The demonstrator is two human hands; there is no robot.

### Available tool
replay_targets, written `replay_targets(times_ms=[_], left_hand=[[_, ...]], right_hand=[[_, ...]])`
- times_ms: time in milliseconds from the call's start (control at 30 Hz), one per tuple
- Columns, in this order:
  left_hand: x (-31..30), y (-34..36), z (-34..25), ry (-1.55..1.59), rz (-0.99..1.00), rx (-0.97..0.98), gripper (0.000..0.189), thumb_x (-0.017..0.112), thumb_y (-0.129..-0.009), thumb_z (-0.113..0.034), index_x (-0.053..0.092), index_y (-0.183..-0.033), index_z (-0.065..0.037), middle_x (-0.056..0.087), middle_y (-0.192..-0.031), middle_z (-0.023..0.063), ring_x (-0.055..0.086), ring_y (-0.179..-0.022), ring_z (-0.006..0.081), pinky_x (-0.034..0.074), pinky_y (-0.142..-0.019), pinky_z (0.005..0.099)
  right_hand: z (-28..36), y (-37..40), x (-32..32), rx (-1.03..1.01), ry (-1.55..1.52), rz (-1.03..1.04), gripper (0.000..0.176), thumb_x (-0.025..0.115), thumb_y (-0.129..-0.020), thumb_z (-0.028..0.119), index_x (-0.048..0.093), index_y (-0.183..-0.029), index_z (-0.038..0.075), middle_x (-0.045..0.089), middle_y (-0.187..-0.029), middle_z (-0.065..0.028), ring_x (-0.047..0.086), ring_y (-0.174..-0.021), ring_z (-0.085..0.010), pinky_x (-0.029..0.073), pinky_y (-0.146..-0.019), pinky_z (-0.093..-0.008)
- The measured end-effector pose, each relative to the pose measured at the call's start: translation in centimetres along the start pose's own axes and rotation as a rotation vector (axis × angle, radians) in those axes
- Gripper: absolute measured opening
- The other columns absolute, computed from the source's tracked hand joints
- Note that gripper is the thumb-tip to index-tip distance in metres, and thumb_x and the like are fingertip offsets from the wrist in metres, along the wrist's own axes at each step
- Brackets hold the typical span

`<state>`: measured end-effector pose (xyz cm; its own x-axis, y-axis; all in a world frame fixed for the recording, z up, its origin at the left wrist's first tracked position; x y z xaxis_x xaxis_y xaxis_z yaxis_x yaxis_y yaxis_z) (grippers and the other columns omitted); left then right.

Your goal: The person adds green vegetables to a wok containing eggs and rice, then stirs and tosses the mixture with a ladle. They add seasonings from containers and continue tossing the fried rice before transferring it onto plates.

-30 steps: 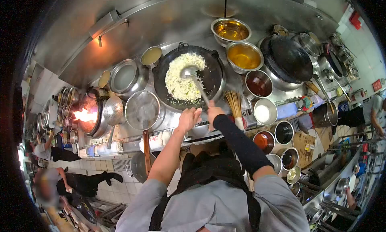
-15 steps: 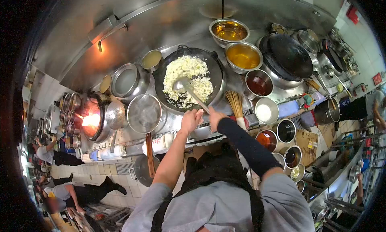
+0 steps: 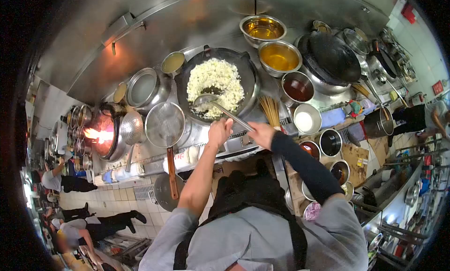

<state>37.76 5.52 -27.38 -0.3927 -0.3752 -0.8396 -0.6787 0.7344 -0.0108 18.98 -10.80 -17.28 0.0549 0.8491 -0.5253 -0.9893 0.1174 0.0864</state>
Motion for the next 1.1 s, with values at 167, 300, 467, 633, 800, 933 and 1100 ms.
replay_targets(times_ms=[167, 300, 467, 633, 800, 933, 1100], left_hand=[[-13.6, 5.1, -8.8, 0.167, -0.167, 0.104, 0.039, 0.068, -0.101, -0.038, 0.064, -0.088, -0.002, 0.069, -0.083, 0.0229, 0.065, -0.085, 0.0447, 0.05, -0.075, 0.0539], [-7.1, 3.3, -4.3, 0.156, -0.08, 0.007, 0.035, 0.071, -0.1, -0.035, 0.064, -0.094, -0.001, 0.067, -0.083, 0.0237, 0.066, -0.083, 0.0471, 0.053, -0.076, 0.0543], [3.2, 7.4, -0.9, -0.008, 0.121, 0.028, 0.038, 0.059, -0.107, -0.039, 0.062, -0.105, -0.002, 0.07, -0.093, 0.0296, 0.066, -0.093, 0.0494, 0.053, -0.084, 0.059], [-5.3, 7.9, -4.1, 0.059, 0.096, 0.073, 0.033, 0.059, -0.106, -0.038, 0.064, -0.103, -0.005, 0.068, -0.091, 0.0237, 0.065, -0.093, 0.0457, 0.053, -0.084, 0.0567], [-4.6, 1.0, -0.4, 0.038, 0.067, 0.099, 0.043, 0.057, -0.106, -0.045, 0.065, -0.093, -0.005, 0.072, -0.092, 0.0205, 0.065, -0.095, 0.044, 0.051, -0.088, 0.055], [-3.2, -0.3, 1.0, 0.067, 0.111, 0.091, 0.044, 0.056, -0.107, -0.046, 0.065, -0.093, -0.005, 0.072, -0.09, 0.0196, 0.064, -0.099, 0.042, 0.051, -0.088, 0.0541], [-1.1, -1.2, 2.6, 0.045, 0.087, 0.111, 0.038, 0.063, -0.104, -0.041, 0.066, -0.093, -0.005, 0.071, -0.097, 0.0187, 0.061, -0.101, 0.0418, 0.049, -0.092, 0.0508]], right_hand=[[10.1, 9.6, -9.4, 0.722, -0.719, 0.318, 0.034, 0.048, -0.115, 0.019, 0.051, -0.148, 0.018, 0.045, -0.068, 0.0035, 0.041, -0.044, -0.0057, 0.035, -0.035, -0.0239], [2.8, 6.6, -8.5, 0.71, -0.568, 0.299, 0.024, 0.052, -0.114, 0.03, 0.056, -0.133, 0.015, 0.049, -0.065, 0.0029, 0.043, -0.041, -0.0061, 0.034, -0.034, -0.0254], [-6.0, 0.6, -0.2, 0.182, 0.08, -0.259, 0.044, 0.058, -0.109, 0.027, 0.055, -0.147, 0.007, 0.073, -0.084, -0.0162, 0.072, -0.073, -0.0345, 0.056, -0.068, -0.0465], [-5.3, 7.4, 6.6, -0.061, -0.024, -0.593, 0.053, 0.061, -0.107, 0.021, 0.048, -0.156, 0.007, 0.071, -0.102, -0.0287, 0.073, -0.094, -0.0457, 0.057, -0.08, -0.0472], [-10.7, 9.6, 11.8, 0.254, 0.092, -0.439, 0.054, 0.065, -0.104, 0.023, 0.05, -0.153, 0.007, 0.07, -0.088, -0.0305, 0.069, -0.081, -0.0505, 0.053, -0.07, -0.0565], [-12.1, 7.9, 12.6, 0.232, 0.164, -0.461, 0.05, 0.063, -0.104, 0.026, 0.052, -0.151, 0.01, 0.069, -0.087, -0.0312, 0.068, -0.079, -0.0513, 0.052, -0.069, -0.0595], [-12.5, 0.8, 7.9, 0.191, 0.125, -0.472, 0.05, 0.058, -0.105, 0.031, 0.052, -0.152, 0.013, 0.069, -0.089, -0.0314, 0.069, -0.083, -0.0522, 0.052, -0.075, -0.0619]])
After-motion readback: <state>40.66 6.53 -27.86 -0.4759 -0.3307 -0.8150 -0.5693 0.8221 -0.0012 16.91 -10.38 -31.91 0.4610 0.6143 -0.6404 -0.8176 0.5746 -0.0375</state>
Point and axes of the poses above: each hand's wrist, its own y-axis away from the middle knuckle, its own x-axis out of the palm, z = x × y, the point moved 1 cm from there along -y, towards the middle knuckle
